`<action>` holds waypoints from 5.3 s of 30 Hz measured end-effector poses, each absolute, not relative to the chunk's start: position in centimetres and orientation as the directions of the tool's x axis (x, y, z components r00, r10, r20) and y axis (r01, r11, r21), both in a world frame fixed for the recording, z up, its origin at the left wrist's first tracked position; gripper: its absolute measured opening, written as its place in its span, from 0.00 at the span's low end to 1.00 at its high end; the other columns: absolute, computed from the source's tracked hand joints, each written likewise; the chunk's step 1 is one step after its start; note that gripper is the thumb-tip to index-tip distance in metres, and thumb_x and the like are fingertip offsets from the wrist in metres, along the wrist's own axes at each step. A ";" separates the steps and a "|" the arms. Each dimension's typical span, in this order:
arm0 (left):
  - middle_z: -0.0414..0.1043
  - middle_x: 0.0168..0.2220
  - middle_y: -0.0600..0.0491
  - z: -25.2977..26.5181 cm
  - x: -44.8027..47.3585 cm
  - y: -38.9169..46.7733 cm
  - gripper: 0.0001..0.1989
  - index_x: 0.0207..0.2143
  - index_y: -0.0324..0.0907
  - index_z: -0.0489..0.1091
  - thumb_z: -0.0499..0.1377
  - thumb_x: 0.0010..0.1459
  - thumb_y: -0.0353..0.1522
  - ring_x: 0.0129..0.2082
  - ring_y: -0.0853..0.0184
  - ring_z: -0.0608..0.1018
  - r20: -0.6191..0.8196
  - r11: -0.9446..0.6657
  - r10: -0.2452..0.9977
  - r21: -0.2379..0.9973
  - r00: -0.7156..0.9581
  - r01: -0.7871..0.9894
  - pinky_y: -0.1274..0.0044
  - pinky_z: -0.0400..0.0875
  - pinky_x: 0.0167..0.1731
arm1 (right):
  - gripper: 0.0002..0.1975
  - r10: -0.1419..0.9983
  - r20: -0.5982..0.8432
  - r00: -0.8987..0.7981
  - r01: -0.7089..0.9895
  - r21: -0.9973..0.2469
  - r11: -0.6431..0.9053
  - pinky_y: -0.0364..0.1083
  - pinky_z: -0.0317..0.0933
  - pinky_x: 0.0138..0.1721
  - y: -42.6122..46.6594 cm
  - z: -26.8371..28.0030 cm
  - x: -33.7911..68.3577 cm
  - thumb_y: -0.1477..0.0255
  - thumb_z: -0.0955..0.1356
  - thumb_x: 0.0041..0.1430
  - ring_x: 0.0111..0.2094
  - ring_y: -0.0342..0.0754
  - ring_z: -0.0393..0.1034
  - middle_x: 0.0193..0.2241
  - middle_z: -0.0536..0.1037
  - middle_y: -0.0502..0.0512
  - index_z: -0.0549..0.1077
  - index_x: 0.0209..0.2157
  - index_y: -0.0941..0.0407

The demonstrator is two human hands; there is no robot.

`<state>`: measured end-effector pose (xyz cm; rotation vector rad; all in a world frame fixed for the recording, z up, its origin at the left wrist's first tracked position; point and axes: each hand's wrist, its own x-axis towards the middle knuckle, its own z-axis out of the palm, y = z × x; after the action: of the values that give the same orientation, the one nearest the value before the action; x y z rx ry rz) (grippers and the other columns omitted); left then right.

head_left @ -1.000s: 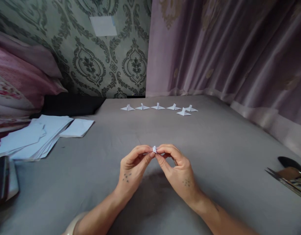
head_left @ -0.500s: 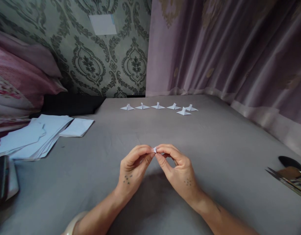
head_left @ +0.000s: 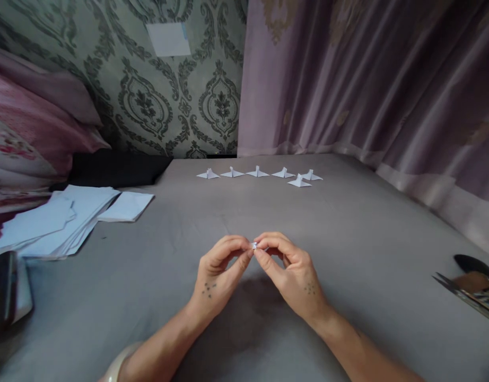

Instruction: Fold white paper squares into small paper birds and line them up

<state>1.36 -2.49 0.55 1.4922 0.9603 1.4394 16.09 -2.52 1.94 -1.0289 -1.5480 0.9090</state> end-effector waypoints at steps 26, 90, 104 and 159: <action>0.76 0.31 0.53 0.0 1.7 -2.0 0.10 0.36 0.41 0.75 0.64 0.51 0.36 0.31 0.70 0.73 -0.031 0.034 0.997 0.999 0.072 -0.040 0.80 0.66 0.33 | 0.07 0.974 0.225 0.032 0.210 -0.954 0.214 0.45 0.65 0.38 -2.1 0.8 16.0 0.73 0.68 0.52 0.32 0.44 0.70 0.29 0.74 0.49 0.69 0.35 0.54; 0.66 0.18 0.56 -1.6 -0.6 0.5 0.19 0.24 0.37 0.72 0.66 0.42 0.45 0.18 0.74 0.65 -0.177 0.206 0.971 0.960 0.162 -0.190 0.79 0.58 0.22 | 0.18 0.931 -0.293 -0.219 0.071 -0.956 -0.284 0.42 0.54 0.27 2.7 0.0 14.9 0.58 0.75 0.41 0.23 0.42 0.63 0.22 0.76 0.51 0.78 0.26 0.59; 0.67 0.21 0.55 -1.3 -2.2 4.7 0.07 0.26 0.40 0.74 0.61 0.50 0.35 0.24 0.69 0.68 0.032 -0.085 0.966 0.976 0.257 0.198 0.78 0.61 0.27 | 0.08 0.937 0.147 -0.316 0.368 -0.892 0.264 0.44 0.60 0.32 5.4 -0.9 15.9 0.67 0.68 0.55 0.28 0.46 0.68 0.25 0.75 0.51 0.77 0.31 0.56; 0.69 0.35 0.50 -2.7 -1.7 6.5 0.05 0.31 0.41 0.73 0.57 0.57 0.29 0.36 0.66 0.72 0.114 -0.262 0.959 0.707 0.259 0.657 0.74 0.68 0.37 | 0.05 0.933 0.228 -0.279 0.640 -0.680 0.358 0.47 0.62 0.44 6.4 -3.4 16.6 0.76 0.65 0.59 0.39 0.46 0.68 0.36 0.72 0.53 0.73 0.31 0.55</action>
<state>-1.66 6.47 -2.72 2.0036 1.4600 0.7424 16.63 6.43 -3.41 -1.3599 -2.0183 0.6261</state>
